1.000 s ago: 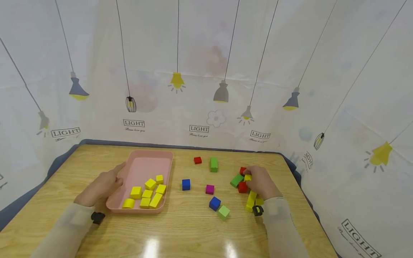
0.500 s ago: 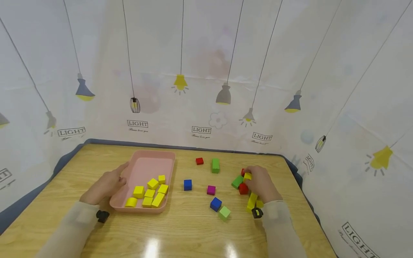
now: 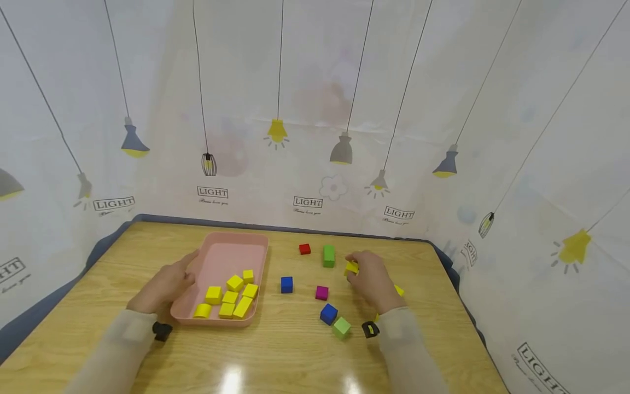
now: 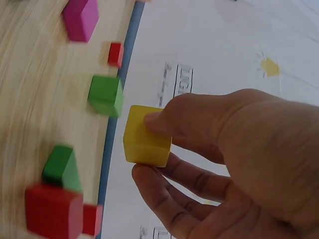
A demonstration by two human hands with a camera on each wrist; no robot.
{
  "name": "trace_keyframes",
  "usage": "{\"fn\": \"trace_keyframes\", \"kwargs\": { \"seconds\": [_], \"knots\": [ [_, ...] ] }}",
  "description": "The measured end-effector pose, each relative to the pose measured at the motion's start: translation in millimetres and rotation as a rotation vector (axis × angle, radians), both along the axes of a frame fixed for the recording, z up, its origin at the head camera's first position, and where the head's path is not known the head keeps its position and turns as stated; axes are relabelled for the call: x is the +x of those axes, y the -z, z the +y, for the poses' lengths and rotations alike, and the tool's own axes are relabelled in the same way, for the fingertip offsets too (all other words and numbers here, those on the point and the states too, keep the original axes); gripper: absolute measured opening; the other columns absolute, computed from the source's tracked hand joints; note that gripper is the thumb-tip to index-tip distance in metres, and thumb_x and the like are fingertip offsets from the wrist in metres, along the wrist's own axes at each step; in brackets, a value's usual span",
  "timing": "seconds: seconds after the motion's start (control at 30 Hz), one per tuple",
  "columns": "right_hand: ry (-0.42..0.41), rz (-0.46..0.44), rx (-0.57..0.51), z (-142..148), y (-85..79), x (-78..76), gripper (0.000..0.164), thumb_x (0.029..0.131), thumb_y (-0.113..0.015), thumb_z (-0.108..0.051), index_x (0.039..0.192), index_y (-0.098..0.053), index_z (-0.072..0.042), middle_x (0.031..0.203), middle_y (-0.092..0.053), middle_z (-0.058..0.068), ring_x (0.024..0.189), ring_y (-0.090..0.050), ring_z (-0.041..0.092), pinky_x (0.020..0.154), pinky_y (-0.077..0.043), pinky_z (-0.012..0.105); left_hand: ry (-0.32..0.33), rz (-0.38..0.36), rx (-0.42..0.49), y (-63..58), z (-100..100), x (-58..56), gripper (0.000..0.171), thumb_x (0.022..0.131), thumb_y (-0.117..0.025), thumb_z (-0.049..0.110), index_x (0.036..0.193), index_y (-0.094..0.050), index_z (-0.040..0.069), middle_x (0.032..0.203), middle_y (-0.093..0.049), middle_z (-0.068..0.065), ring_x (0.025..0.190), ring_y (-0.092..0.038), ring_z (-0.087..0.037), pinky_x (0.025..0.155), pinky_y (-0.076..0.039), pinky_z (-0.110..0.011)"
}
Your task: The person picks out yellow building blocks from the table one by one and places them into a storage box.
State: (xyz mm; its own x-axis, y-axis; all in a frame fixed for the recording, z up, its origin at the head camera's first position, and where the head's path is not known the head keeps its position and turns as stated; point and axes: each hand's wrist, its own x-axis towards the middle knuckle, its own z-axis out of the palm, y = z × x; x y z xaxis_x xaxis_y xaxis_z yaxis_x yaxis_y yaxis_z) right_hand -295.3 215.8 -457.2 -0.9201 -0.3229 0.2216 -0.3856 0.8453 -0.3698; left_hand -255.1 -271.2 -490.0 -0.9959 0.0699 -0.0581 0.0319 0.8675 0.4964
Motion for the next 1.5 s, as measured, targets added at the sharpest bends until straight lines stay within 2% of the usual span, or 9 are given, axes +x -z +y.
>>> {"fn": "trace_keyframes", "kwargs": {
  "seconds": [0.2, 0.4, 0.6, 0.73, 0.9, 1.03, 1.1, 1.3, 1.5],
  "knots": [
    [-0.075, 0.010, -0.034, -38.7, -5.6, 0.0, 0.033, 0.087, -0.076, -0.012, 0.120, -0.070, -0.011, 0.105, -0.064, 0.002, 0.089, -0.058, 0.023, 0.077, -0.052, 0.035, -0.014, -0.040, 0.027, 2.2, -0.9, -0.5, 0.066, 0.102, -0.048, 0.012, 0.161, -0.017, 0.009, 0.068, -0.047, -0.007, 0.054, -0.044, -0.018, 0.058, -0.044, -0.034],
    [-0.136, 0.015, -0.044, -80.0, -8.7, 0.8, 0.033, 0.089, -0.076, -0.017, 0.121, -0.070, -0.014, 0.099, -0.061, -0.002, 0.086, -0.057, 0.020, 0.073, -0.050, 0.029, -0.007, -0.022, 0.043, 3.4, -3.5, -2.9, 0.067, 0.101, -0.047, 0.011, 0.161, -0.018, 0.009, 0.066, -0.046, -0.006, 0.052, -0.043, -0.018, 0.053, -0.042, -0.033],
    [-0.257, 0.060, -0.039, -119.7, -8.5, -5.9, 0.035, 0.089, -0.077, -0.017, 0.122, -0.069, -0.010, 0.102, -0.063, 0.001, 0.086, -0.059, 0.018, 0.073, -0.050, 0.027, -0.020, -0.070, 0.055, 2.2, -3.4, -3.2, 0.067, 0.103, -0.046, 0.013, 0.162, -0.015, 0.013, 0.069, -0.047, -0.008, 0.054, -0.044, -0.019, 0.055, -0.043, -0.033],
    [-0.308, 0.041, -0.040, -146.7, -9.1, -12.1, 0.035, 0.090, -0.075, -0.017, 0.124, -0.068, -0.008, 0.106, -0.063, 0.002, 0.089, -0.059, 0.017, 0.075, -0.050, 0.027, -0.026, -0.058, 0.036, 0.4, -2.5, -3.0, 0.066, 0.103, -0.046, 0.013, 0.162, -0.016, 0.013, 0.070, -0.048, -0.009, 0.055, -0.045, -0.020, 0.057, -0.043, -0.034],
    [-0.340, -0.004, -0.003, -180.0, -10.1, -16.0, 0.037, 0.090, -0.075, -0.017, 0.126, -0.067, -0.011, 0.113, -0.063, -0.001, 0.098, -0.058, 0.014, 0.084, -0.050, 0.025, -0.028, -0.071, 0.031, -0.2, -0.9, -2.6, 0.066, 0.103, -0.046, 0.014, 0.161, -0.016, 0.011, 0.068, -0.046, -0.007, 0.054, -0.044, -0.019, 0.055, -0.042, -0.033],
    [-0.378, -0.012, 0.042, -209.3, -14.7, -13.4, 0.037, 0.090, -0.076, -0.018, 0.125, -0.066, -0.014, 0.119, -0.062, -0.004, 0.106, -0.056, 0.011, 0.093, -0.048, 0.026, -0.023, -0.062, 0.024, 0.4, -1.1, -1.9, 0.066, 0.102, -0.046, 0.013, 0.161, -0.017, 0.010, 0.067, -0.044, -0.006, 0.054, -0.043, -0.019, 0.057, -0.042, -0.034],
    [-0.408, -0.026, 0.059, -224.5, -15.6, -10.0, 0.037, 0.091, -0.076, -0.019, 0.126, -0.065, -0.015, 0.121, -0.062, -0.005, 0.105, -0.056, 0.008, 0.093, -0.048, 0.024, -0.019, -0.051, 0.019, 0.5, -1.4, -1.0, 0.065, 0.102, -0.047, 0.013, 0.161, -0.018, 0.010, 0.066, -0.044, -0.005, 0.055, -0.043, -0.019, 0.058, -0.042, -0.034],
    [-0.458, -0.049, 0.142, -264.9, -11.0, 0.2, 0.036, 0.092, -0.074, -0.023, 0.127, -0.066, -0.019, 0.110, -0.063, -0.010, 0.089, -0.054, 0.004, 0.084, -0.047, 0.016, 0.010, -0.019, 0.021, 0.0, -1.5, 1.8, 0.064, 0.101, -0.048, 0.010, 0.160, -0.020, 0.007, 0.064, -0.043, -0.004, 0.053, -0.041, -0.017, 0.053, -0.040, -0.032],
    [-0.474, -0.061, 0.229, -285.4, -1.9, 5.6, 0.032, 0.094, -0.073, -0.022, 0.125, -0.068, -0.020, 0.114, -0.065, -0.011, 0.099, -0.057, 0.003, 0.092, -0.047, 0.019, 0.035, 0.017, 0.029, -1.5, -1.3, 2.3, 0.065, 0.100, -0.049, 0.008, 0.159, -0.022, 0.007, 0.063, -0.043, -0.004, 0.052, -0.039, -0.017, 0.051, -0.038, -0.031]
  ]
}}
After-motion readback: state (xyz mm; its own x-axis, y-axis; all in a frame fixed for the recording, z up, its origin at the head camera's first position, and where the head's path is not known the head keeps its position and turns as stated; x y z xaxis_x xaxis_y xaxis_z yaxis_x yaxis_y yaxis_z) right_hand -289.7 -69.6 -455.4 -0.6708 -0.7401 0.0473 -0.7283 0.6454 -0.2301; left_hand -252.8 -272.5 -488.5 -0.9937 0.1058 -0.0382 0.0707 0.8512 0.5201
